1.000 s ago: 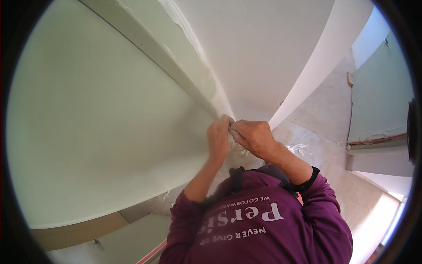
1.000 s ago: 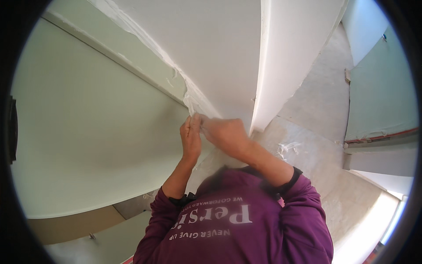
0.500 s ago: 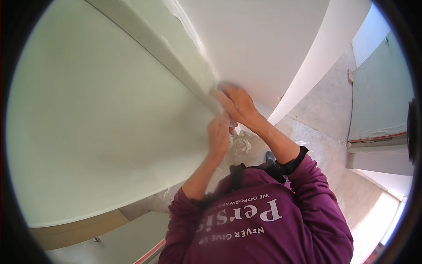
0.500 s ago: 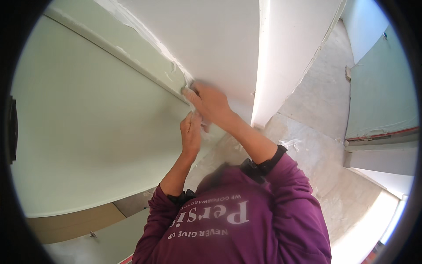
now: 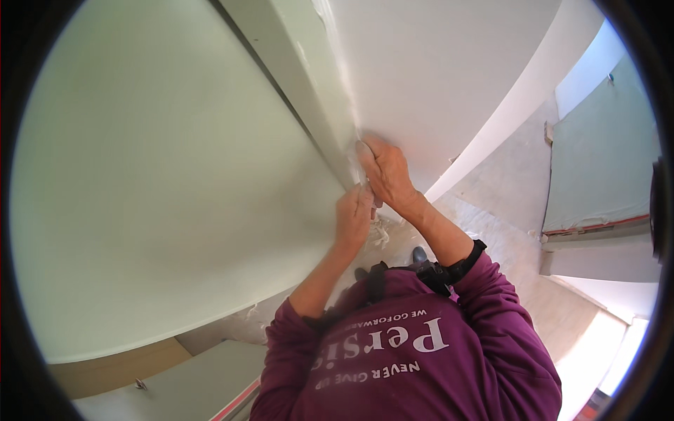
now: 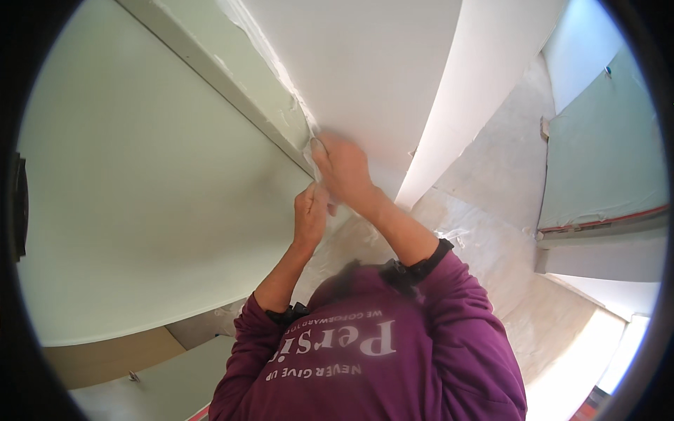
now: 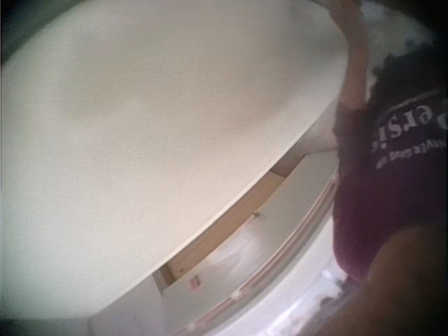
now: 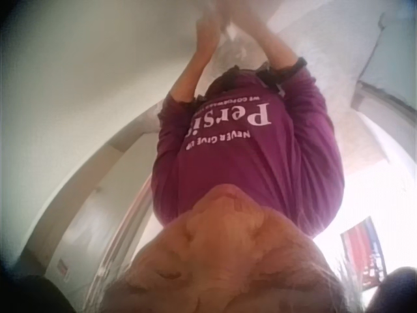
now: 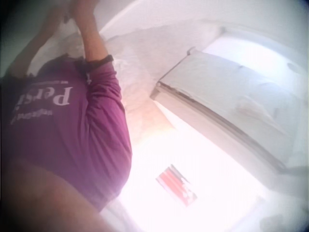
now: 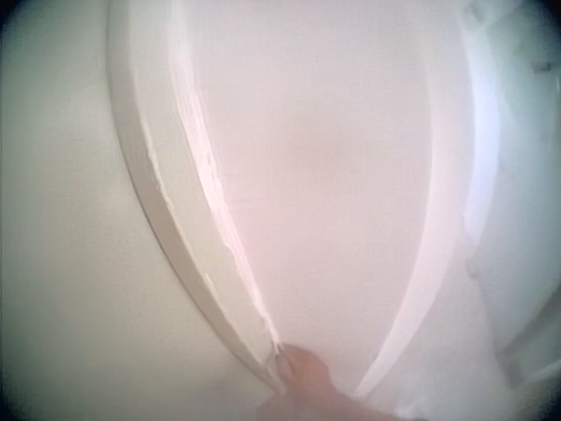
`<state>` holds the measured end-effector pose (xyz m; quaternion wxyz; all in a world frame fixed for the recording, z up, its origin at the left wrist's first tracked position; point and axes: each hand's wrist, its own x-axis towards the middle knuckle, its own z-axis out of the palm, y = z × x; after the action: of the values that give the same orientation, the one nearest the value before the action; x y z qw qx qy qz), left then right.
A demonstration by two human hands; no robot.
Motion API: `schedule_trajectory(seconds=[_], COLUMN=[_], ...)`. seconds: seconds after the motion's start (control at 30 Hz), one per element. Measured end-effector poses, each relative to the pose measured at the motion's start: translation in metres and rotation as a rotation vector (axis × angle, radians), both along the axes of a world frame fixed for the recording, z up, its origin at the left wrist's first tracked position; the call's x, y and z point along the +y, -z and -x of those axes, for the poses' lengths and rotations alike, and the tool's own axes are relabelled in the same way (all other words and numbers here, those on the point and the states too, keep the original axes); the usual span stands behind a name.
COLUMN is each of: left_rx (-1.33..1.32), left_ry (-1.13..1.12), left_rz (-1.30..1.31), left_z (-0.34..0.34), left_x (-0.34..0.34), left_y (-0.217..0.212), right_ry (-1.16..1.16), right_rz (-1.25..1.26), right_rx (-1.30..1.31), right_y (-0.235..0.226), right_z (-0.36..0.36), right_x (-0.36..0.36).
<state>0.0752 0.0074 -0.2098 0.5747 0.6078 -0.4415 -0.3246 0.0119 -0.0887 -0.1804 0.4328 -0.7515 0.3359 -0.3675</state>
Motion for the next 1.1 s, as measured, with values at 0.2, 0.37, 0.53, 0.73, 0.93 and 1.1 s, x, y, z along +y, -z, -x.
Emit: schedule_trajectory(seconds=[0.2, 0.37, 0.53, 0.73, 0.93, 1.1], left_rx=[0.035, 0.031, -0.024, -0.025, -0.075, -0.105], left_ry=[0.031, 0.046, 0.048, 0.088, 0.114, 0.121], left_rz=[-0.024, -0.058, -0.015, 0.002, -0.017, -0.017], left_z=[-0.001, -0.003, -0.004, -0.006, -0.012, -0.012], left_x=[0.001, 0.004, 0.003, 0.008, 0.013, 0.015], left_y=[0.003, 0.0, 0.002, 0.007, 0.005, 0.009], right_ry=[0.093, 0.135, 0.182, 0.17, 0.122, 0.229], right_rz=[0.189, 0.256, 0.249, 0.103, -0.146, 0.143], right_rx=[0.013, 0.078, 0.026, -0.012, -0.071, 0.125], right_y=[-0.006, -0.001, 0.013, 0.016, 0.021, 0.0], right_z=[-0.008, -0.01, -0.008, -0.004, -0.003, -0.009], right_x=[-0.004, -0.004, -0.006, 0.003, 0.009, 0.011])
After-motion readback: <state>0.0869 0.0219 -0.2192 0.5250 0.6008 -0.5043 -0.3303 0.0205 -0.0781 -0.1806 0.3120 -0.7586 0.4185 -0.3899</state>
